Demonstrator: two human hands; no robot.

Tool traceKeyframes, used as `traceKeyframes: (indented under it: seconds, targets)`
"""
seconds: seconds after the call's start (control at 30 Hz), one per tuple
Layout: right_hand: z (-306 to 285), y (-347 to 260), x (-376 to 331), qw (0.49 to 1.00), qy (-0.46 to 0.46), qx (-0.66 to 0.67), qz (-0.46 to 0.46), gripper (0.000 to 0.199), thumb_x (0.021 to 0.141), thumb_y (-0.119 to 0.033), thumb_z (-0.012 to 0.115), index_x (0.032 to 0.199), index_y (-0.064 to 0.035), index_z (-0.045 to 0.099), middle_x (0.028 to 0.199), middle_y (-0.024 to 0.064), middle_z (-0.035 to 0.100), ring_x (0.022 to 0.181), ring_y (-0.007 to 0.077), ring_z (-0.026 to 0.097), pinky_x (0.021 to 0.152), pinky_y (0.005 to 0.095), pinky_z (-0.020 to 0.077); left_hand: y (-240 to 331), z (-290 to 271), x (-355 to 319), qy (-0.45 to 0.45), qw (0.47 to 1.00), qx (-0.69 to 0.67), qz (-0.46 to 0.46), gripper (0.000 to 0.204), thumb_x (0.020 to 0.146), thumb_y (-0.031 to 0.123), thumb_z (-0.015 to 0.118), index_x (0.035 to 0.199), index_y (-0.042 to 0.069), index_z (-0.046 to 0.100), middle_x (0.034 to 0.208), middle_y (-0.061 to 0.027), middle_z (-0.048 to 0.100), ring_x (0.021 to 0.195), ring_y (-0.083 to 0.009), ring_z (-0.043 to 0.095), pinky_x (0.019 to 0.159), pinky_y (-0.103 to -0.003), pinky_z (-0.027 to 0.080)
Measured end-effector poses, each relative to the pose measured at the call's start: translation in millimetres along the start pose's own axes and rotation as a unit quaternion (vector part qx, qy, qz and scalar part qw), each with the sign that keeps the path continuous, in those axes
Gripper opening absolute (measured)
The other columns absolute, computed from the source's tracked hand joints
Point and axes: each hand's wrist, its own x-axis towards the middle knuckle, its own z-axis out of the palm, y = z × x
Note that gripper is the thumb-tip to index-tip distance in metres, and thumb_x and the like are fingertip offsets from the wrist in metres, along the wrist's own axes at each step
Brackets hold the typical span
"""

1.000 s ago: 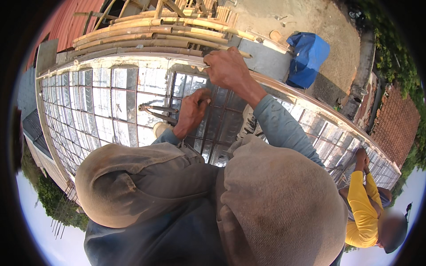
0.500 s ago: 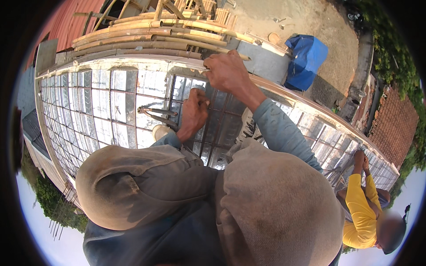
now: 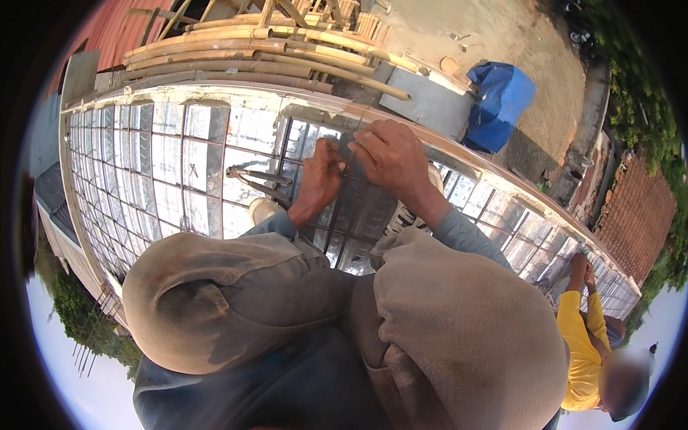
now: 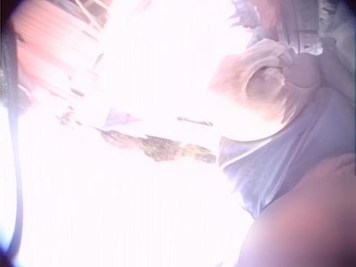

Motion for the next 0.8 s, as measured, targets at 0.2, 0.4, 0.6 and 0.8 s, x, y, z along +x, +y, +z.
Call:
traceKeyframes:
  seconds: [0.2, 0.4, 0.6, 0.8]
  targets:
    - [18.7, 1.3, -35.7, 0.967, -0.204, 0.001, 0.149, 0.031, 0.095, -0.028, 0.070, 0.120, -0.0102, 0.073, 0.086, 0.0201, 0.074, 0.082, 0.0434, 0.071, 0.076, 0.0566, 0.0557, 1.3, -1.4, 1.2, 0.003, 1.000, -0.018, -0.003, 0.032, 0.090, -0.006, 0.067, 0.117, 0.001, 0.052, 0.088, -0.0193, 0.075, 0.087, -0.0422, 0.074, 0.076, -0.049, 0.055]
    - [28.9, 1.0, -16.8, 0.964, -0.176, 0.092, 0.178, 0.035, 0.094, -0.025, 0.069, 0.124, -0.0090, 0.073, 0.087, 0.0243, 0.074, 0.082, 0.0442, 0.071, 0.075, 0.0532, 0.0567, 2.9, -3.9, 4.6, -0.004, 1.000, -0.020, -0.006, 0.031, 0.088, -0.005, 0.069, 0.114, 0.002, 0.053, 0.087, -0.0195, 0.075, 0.086, -0.0442, 0.073, 0.074, -0.050, 0.055]
    - [16.8, 6.6, 5.8, 0.877, -0.292, 0.260, 0.278, 0.046, 0.089, -0.021, 0.075, 0.135, -0.0117, 0.072, 0.070, 0.0147, 0.069, 0.064, 0.0248, 0.069, 0.066, 0.0396, 0.0542, 5.4, -8.5, 6.6, -0.029, 0.999, 0.010, -0.009, 0.033, 0.088, -0.005, 0.068, 0.115, 0.002, 0.051, 0.087, -0.0194, 0.075, 0.088, -0.0447, 0.073, 0.076, -0.050, 0.054]
    - [24.6, 14.7, 8.5, 0.858, -0.319, 0.278, 0.293, 0.048, 0.088, -0.022, 0.077, 0.134, -0.0083, 0.072, 0.062, 0.0100, 0.066, 0.058, 0.0156, 0.064, 0.062, 0.0345, 0.0523, 7.6, -13.5, 8.3, -0.058, 0.995, 0.073, -0.023, 0.032, 0.090, 0.001, 0.068, 0.117, 0.004, 0.051, 0.090, -0.0131, 0.078, 0.096, -0.0414, 0.073, 0.089, -0.055, 0.044]
